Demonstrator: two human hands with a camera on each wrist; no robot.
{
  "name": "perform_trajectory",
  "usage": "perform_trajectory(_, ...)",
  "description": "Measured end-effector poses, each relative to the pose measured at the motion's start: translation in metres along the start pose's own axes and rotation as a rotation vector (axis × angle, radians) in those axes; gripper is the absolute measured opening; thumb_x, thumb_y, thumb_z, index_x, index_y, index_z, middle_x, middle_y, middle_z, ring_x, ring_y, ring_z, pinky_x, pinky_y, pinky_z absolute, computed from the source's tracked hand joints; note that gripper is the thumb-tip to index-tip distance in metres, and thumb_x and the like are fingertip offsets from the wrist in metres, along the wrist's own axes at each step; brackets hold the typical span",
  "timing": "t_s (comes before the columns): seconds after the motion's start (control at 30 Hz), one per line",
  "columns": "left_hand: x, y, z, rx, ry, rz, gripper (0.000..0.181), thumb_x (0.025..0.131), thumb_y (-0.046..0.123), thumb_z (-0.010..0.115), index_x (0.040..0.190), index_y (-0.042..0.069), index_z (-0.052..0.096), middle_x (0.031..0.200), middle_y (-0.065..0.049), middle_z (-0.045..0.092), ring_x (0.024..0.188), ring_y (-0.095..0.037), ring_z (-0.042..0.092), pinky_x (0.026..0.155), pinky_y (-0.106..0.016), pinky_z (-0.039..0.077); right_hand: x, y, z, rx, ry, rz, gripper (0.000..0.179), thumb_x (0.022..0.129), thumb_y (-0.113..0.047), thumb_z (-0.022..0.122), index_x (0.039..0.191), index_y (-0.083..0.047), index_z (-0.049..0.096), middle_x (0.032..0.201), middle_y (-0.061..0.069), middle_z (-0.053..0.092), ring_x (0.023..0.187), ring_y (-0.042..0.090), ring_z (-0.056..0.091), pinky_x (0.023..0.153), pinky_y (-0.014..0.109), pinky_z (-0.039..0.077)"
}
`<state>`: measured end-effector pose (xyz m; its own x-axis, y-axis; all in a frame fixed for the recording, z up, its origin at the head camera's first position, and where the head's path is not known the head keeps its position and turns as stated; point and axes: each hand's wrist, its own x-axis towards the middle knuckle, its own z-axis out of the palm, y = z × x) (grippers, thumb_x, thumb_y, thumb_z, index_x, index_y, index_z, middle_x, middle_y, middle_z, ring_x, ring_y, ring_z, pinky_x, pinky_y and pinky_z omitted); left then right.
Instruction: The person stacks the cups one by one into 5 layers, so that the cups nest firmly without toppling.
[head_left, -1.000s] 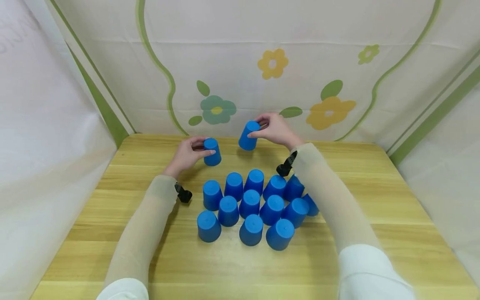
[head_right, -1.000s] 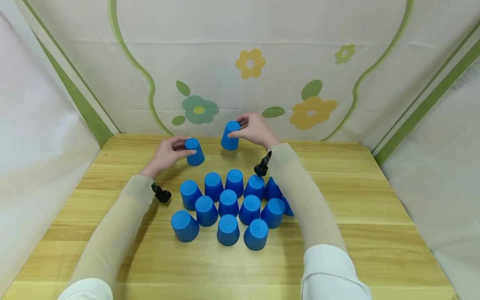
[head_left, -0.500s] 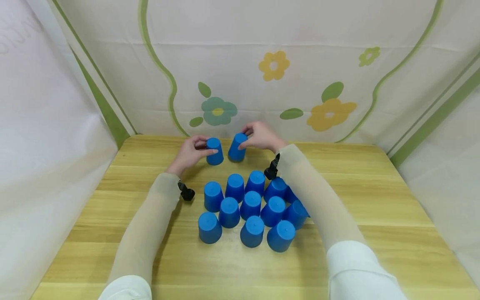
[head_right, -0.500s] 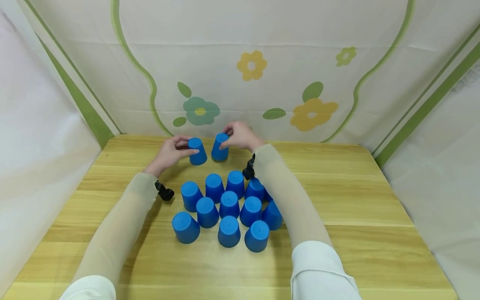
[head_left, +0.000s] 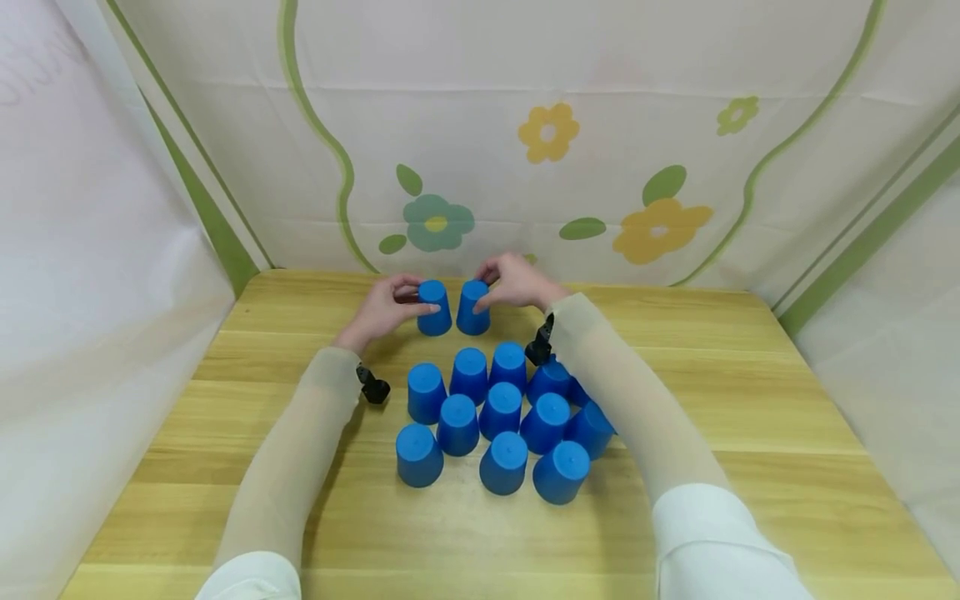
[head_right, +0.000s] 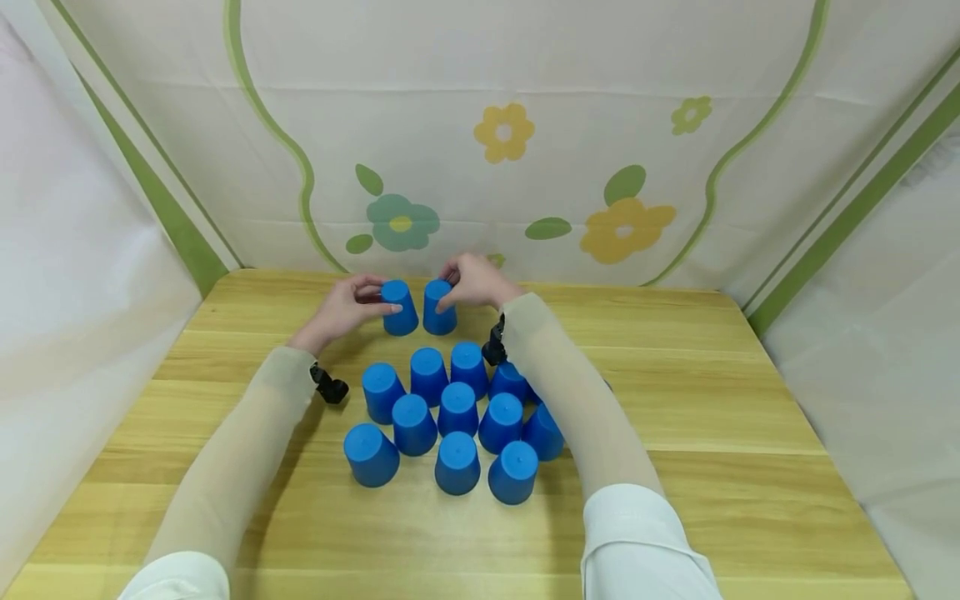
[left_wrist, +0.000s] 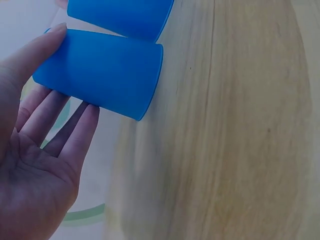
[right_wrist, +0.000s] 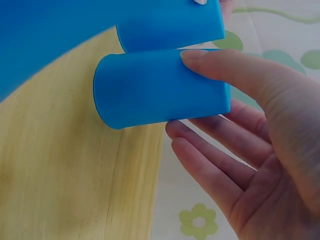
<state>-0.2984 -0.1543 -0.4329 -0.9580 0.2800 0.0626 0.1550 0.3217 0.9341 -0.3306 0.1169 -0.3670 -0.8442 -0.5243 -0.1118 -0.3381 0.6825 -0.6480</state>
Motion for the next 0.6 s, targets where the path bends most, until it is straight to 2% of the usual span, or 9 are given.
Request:
perform_trajectory(0.13, 0.001, 0.0, 0.003, 0.01, -0.005, -0.001, 0.053, 0.09, 0.03, 0.082, 0.132, 0.007, 0.06, 0.129, -0.01, 0.067, 0.121, -0.029, 0.062, 0.102, -0.045, 0.05, -0.001, 0.0, 0.0, -0.011, -0.012, 0.005, 0.051, 0.079, -0.022, 0.09, 0.121, -0.004, 0.067, 0.117, 0.009, 0.069, 0.109, 0.024, 0.063, 0.094, 0.036, 0.052)
perform_trajectory(0.27, -0.002, 0.0, 0.002, 0.019, -0.023, 0.007, 0.068, 0.09, 0.03, 0.081, 0.145, 0.006, 0.051, 0.14, -0.014, 0.06, 0.127, -0.032, 0.058, 0.104, -0.047, 0.048, -0.004, 0.001, -0.003, -0.002, -0.025, -0.014, 0.06, 0.08, -0.025, 0.089, 0.13, -0.002, 0.064, 0.125, 0.013, 0.067, 0.118, 0.03, 0.061, 0.098, 0.038, 0.051)
perform_trajectory(0.37, -0.008, 0.005, -0.002, 0.016, -0.02, 0.02, 0.076, 0.089, 0.029, 0.083, 0.152, 0.009, 0.045, 0.145, -0.016, 0.055, 0.13, -0.034, 0.054, 0.106, -0.048, 0.046, -0.012, -0.004, -0.014, 0.029, -0.009, -0.051, 0.064, 0.082, -0.026, 0.088, 0.135, -0.002, 0.062, 0.131, 0.014, 0.065, 0.118, 0.032, 0.062, 0.097, 0.04, 0.053)
perform_trajectory(0.5, -0.022, 0.019, -0.012, 0.018, 0.039, 0.054, 0.074, 0.089, 0.03, 0.083, 0.152, 0.014, 0.046, 0.143, -0.014, 0.057, 0.13, -0.032, 0.054, 0.108, -0.047, 0.044, -0.028, -0.017, -0.033, 0.052, 0.03, -0.104, 0.062, 0.084, -0.028, 0.086, 0.137, -0.006, 0.063, 0.134, 0.011, 0.063, 0.113, 0.03, 0.065, 0.093, 0.039, 0.055)
perform_trajectory(0.6, -0.033, 0.031, -0.019, -0.017, 0.085, 0.102, 0.068, 0.091, 0.027, 0.081, 0.149, 0.015, 0.049, 0.141, -0.014, 0.059, 0.129, -0.03, 0.056, 0.108, -0.047, 0.044, -0.042, -0.024, -0.047, 0.047, 0.069, -0.13, 0.06, 0.085, -0.032, 0.085, 0.137, -0.009, 0.063, 0.135, 0.006, 0.063, 0.115, 0.027, 0.064, 0.095, 0.039, 0.054)
